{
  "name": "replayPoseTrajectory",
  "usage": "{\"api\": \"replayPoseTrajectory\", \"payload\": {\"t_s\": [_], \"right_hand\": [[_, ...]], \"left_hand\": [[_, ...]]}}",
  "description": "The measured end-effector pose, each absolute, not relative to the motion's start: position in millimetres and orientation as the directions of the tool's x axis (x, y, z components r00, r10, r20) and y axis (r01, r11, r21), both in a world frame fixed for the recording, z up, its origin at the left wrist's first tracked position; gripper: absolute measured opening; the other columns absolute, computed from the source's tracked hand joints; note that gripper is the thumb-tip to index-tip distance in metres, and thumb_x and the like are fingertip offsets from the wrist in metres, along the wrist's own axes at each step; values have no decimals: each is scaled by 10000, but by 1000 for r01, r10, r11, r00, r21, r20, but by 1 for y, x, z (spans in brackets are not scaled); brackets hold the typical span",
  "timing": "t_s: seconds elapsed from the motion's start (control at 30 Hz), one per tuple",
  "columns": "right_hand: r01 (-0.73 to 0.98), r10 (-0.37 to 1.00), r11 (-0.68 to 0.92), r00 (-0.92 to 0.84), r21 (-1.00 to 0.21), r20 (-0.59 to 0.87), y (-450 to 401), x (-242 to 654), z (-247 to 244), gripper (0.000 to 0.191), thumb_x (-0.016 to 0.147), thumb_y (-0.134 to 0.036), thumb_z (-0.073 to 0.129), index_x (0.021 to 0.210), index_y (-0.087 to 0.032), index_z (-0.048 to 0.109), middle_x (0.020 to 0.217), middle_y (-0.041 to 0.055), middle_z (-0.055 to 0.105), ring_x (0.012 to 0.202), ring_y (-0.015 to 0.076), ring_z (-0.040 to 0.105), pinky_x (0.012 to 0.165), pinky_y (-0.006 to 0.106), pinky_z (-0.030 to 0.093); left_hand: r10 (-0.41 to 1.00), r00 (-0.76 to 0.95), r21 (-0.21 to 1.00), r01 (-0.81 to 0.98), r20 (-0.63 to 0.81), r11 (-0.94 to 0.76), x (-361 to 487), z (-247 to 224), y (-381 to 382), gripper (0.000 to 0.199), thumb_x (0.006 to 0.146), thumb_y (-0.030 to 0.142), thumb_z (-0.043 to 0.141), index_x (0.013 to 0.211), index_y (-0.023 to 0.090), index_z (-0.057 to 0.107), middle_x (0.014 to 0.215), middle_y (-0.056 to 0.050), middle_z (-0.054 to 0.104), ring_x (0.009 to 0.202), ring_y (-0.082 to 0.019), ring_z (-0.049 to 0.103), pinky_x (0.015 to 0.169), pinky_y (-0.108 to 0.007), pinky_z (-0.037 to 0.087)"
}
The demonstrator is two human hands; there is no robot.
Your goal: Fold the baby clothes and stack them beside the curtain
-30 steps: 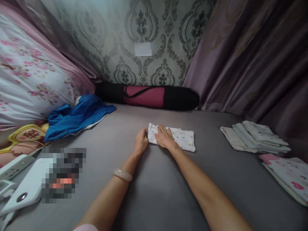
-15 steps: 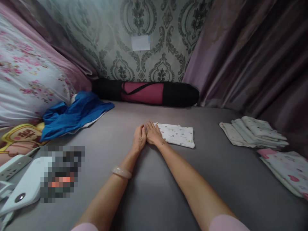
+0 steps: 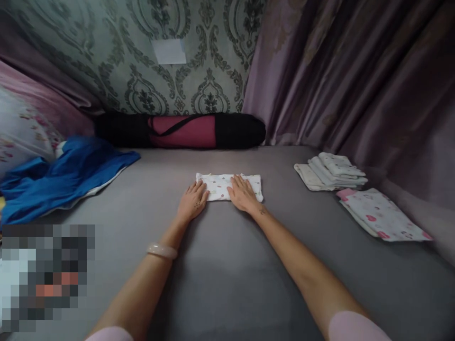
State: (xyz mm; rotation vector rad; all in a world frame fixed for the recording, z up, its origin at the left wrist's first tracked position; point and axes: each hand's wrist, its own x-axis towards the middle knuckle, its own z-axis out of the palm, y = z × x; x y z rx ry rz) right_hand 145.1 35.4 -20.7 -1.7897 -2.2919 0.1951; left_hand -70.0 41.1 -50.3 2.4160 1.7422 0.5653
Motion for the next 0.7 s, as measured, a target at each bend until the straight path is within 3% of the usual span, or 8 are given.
{"api": "replayPoseTrajectory", "payload": {"t_s": [0.07,0.17,0.3,0.4,0.5,0.6,0.7], "right_hand": [[953,977,193,-165,-233,132,34,166,-19,558,979,-360,261,1441,-66,370,1520,149,328,1416,258,246,1159,422,151],[957,985,-9,59,-289,161,37,196,-12,492,959,-302,287,1356,-99,494,1379,171,511,1290,261,450,1065,384,325],[839,924,-371,376,-398,-68,44,227,-2,494,951,-365,298,1115,-102,682,1117,224,666,1068,301,624,855,375,458],[799,905,-425,360,-425,-228,48,237,-1,450,911,-445,426,967,-125,735,997,208,707,980,294,662,765,343,477],[772,898,-432,322,-465,-300,48,239,-4,435,907,-472,460,843,-141,735,753,141,716,748,221,683,626,278,473],[727,870,-471,288,-499,-401,43,239,-2,436,917,-451,473,738,-122,697,555,76,641,470,132,567,459,225,401],[684,855,-478,220,-551,-469,35,238,5,403,914,-404,517,665,-115,648,486,27,577,364,71,438,374,190,311]], "left_hand": [[937,263,299,897,228,-325,-70,-50,41,483,967,393,320,1351,156,490,1470,-121,428,1388,-284,335,1133,-463,279],[940,260,282,905,223,-317,-70,-49,41,478,967,385,319,1346,154,497,1463,-115,440,1381,-286,342,1130,-456,286],[937,262,248,916,231,-317,-67,-47,39,467,970,379,306,1331,166,511,1446,-101,465,1366,-281,360,1122,-441,300],[942,257,239,921,218,-307,-65,-43,41,454,970,372,309,1311,169,529,1433,-96,481,1356,-284,372,1119,-442,304],[948,261,262,916,184,-303,-67,-41,45,437,971,366,312,1286,174,546,1418,-104,495,1340,-281,397,1105,-452,325],[939,299,290,895,172,-338,-71,-39,47,418,973,348,313,1260,166,556,1398,-121,507,1311,-265,436,1086,-433,355],[925,302,250,900,230,-356,-66,-33,47,371,962,332,348,1193,165,586,1369,-140,521,1305,-303,430,1060,-490,363]]}}
